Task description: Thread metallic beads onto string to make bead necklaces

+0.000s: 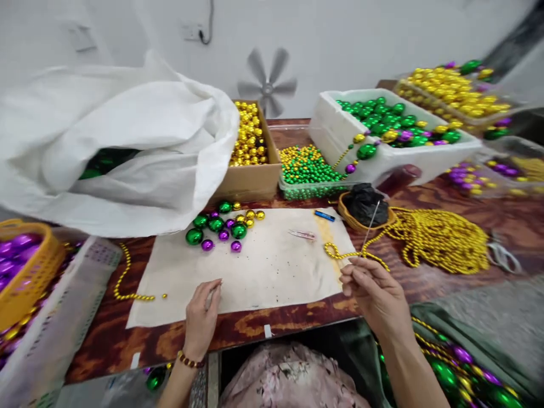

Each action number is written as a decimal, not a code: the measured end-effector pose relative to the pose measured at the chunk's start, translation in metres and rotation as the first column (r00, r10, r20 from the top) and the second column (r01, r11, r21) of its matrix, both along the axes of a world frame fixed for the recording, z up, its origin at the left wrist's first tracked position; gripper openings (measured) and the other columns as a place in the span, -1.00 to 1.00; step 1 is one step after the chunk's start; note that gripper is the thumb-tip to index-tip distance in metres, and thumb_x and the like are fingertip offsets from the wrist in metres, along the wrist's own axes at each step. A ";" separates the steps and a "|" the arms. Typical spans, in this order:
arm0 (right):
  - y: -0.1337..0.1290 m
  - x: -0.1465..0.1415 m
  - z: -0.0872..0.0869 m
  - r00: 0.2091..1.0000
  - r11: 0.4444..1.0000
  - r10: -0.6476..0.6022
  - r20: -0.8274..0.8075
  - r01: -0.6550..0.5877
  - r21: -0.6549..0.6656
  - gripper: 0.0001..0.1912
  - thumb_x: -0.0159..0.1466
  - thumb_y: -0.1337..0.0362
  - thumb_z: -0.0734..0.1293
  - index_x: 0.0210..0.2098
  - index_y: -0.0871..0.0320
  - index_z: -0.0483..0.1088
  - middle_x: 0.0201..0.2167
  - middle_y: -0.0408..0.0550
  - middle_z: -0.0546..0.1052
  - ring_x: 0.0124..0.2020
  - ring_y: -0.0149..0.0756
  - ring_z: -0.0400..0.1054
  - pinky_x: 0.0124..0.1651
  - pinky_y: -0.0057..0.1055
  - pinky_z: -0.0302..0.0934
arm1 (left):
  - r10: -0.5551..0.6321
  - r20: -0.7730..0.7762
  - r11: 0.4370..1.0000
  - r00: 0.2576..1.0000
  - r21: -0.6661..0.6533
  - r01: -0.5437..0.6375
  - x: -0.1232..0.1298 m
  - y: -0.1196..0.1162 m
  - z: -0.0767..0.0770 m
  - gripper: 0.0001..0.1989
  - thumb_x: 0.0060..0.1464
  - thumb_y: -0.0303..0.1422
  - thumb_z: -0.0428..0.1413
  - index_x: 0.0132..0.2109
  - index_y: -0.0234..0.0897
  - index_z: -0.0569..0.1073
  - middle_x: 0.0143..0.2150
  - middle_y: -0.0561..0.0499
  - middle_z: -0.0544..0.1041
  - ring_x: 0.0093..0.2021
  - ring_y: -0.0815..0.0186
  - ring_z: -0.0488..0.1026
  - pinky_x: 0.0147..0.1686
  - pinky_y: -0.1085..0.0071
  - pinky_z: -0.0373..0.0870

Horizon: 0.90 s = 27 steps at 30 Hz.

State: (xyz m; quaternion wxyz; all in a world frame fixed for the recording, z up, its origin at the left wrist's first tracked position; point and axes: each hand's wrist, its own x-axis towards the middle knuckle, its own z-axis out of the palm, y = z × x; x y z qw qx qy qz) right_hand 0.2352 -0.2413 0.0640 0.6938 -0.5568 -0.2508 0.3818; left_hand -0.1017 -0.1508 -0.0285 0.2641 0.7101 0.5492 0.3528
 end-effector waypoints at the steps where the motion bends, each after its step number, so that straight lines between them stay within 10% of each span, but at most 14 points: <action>1: -0.004 0.003 0.005 1.000 1.000 -0.026 0.000 0.026 0.006 -0.72 0.08 0.15 0.54 -0.26 0.10 0.52 -0.40 -0.03 0.59 -0.45 -0.26 0.51 -0.52 -0.45 0.34 | -0.051 -0.023 0.998 0.998 -0.028 0.051 0.005 0.004 0.002 -0.72 0.29 -0.20 -0.02 -0.06 -0.21 0.50 -0.11 -0.08 0.58 -0.14 0.20 0.55 -0.12 0.27 0.50; 7: -0.022 0.000 -0.005 0.996 0.994 -0.003 0.093 0.013 -0.108 -0.70 0.16 0.07 0.49 -0.23 0.13 0.52 -0.56 -0.13 0.50 -0.66 -0.36 0.38 -0.66 -0.51 0.19 | -0.214 -0.340 0.975 0.916 -0.127 0.181 0.023 0.023 0.003 -0.69 0.24 -0.18 0.00 -0.01 -0.20 0.50 -0.09 -0.07 0.58 -0.18 0.18 0.55 -0.13 0.21 0.50; 16: 0.003 -0.022 -0.054 0.935 0.915 0.325 -0.143 -0.349 -0.204 -0.61 0.09 0.02 0.52 -0.23 0.16 0.51 -0.38 -0.04 0.59 -0.56 -0.38 0.44 -0.56 -0.54 0.16 | 0.065 -0.438 0.990 0.896 0.141 -0.002 0.043 0.061 0.009 -0.70 0.29 -0.23 -0.05 -0.01 -0.22 0.50 -0.07 -0.15 0.55 -0.02 0.02 0.44 -0.02 0.12 0.42; 27: -0.017 -0.015 -0.097 0.899 0.869 0.415 -0.139 -0.437 -0.232 -0.54 0.12 -0.12 0.44 -0.31 0.18 0.48 -0.47 -0.04 0.58 -0.58 -0.35 0.39 -0.54 -0.50 0.08 | 0.205 -0.536 0.974 0.819 0.028 -0.226 0.094 0.079 0.000 -0.53 0.27 -0.08 -0.02 0.15 -0.30 0.40 0.06 -0.27 0.46 0.04 -0.04 0.46 -0.15 0.13 0.44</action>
